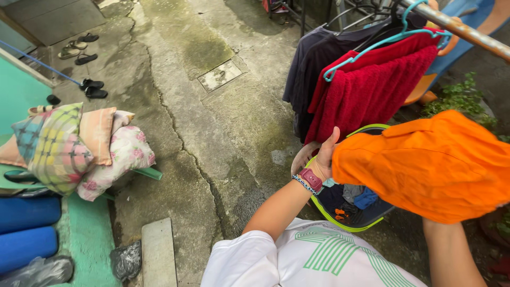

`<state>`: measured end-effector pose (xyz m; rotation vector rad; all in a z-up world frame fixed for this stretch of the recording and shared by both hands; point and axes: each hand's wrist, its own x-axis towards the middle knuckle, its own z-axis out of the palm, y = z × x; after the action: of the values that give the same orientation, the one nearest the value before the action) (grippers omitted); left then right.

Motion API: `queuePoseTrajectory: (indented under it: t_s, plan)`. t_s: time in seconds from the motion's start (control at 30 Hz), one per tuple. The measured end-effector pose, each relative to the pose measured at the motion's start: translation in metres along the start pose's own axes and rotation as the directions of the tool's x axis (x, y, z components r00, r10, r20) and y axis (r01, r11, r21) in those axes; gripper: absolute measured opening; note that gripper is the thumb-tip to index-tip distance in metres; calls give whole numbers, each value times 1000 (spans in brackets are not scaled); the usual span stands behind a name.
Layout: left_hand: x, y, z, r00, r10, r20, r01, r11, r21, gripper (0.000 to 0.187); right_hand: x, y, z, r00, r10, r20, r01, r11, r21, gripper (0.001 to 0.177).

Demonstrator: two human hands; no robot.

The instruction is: The person takes items of clothing from a laundry basket, places them on hangers, and hangs them on a laundry rack.

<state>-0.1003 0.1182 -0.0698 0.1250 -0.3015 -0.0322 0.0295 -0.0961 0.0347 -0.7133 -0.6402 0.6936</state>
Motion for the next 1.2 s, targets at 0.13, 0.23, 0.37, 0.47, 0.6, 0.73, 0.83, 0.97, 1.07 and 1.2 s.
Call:
queuePoseTrajectory:
  t_s: [0.13, 0.23, 0.37, 0.47, 0.6, 0.73, 0.83, 0.97, 1.07, 1.2]
  plan:
    - [-6, 24, 16, 996, 19, -92, -2, 983, 183, 71, 25, 14, 9, 996, 48, 72, -49, 999, 14, 97]
    - [-16, 54, 37, 977, 132, -168, -74, 947, 314, 58, 21, 7, -14, 996, 43, 77, -46, 998, 45, 97]
    - [-34, 76, 65, 987, 76, -140, -38, 967, 253, 63, -9, -16, -72, 995, 59, 84, -75, 978, 195, 97]
    - [-19, 69, 68, 991, 61, -122, -32, 974, 225, 64, -21, -23, -100, 1000, 24, 3, -24, 966, 259, 96]
    - [21, 28, 72, 999, 27, 40, -32, 992, 125, 67, -46, -32, -101, 975, -72, -211, 103, 985, 141, 87]
    - [60, -30, 85, 999, 38, -25, -37, 998, 47, 69, -83, -51, -95, 983, -16, -180, 85, 921, 380, 90]
    - [78, -71, 90, 998, 24, 61, -27, 998, 53, 70, -117, -64, -104, 984, -59, -166, 135, 860, 492, 88]
    - [96, -99, 92, 993, -115, -29, 118, 986, 119, 64, -164, -83, -153, 932, -89, -350, 131, 987, 98, 68]
    - [106, -105, 99, 954, -276, -121, 299, 910, 287, 56, -174, -98, -179, 732, -46, -680, -280, 889, -362, 55]
    - [122, -134, 112, 944, -249, -215, 324, 587, 742, 47, -189, -120, -120, 607, -612, -507, -321, 395, -861, 33]
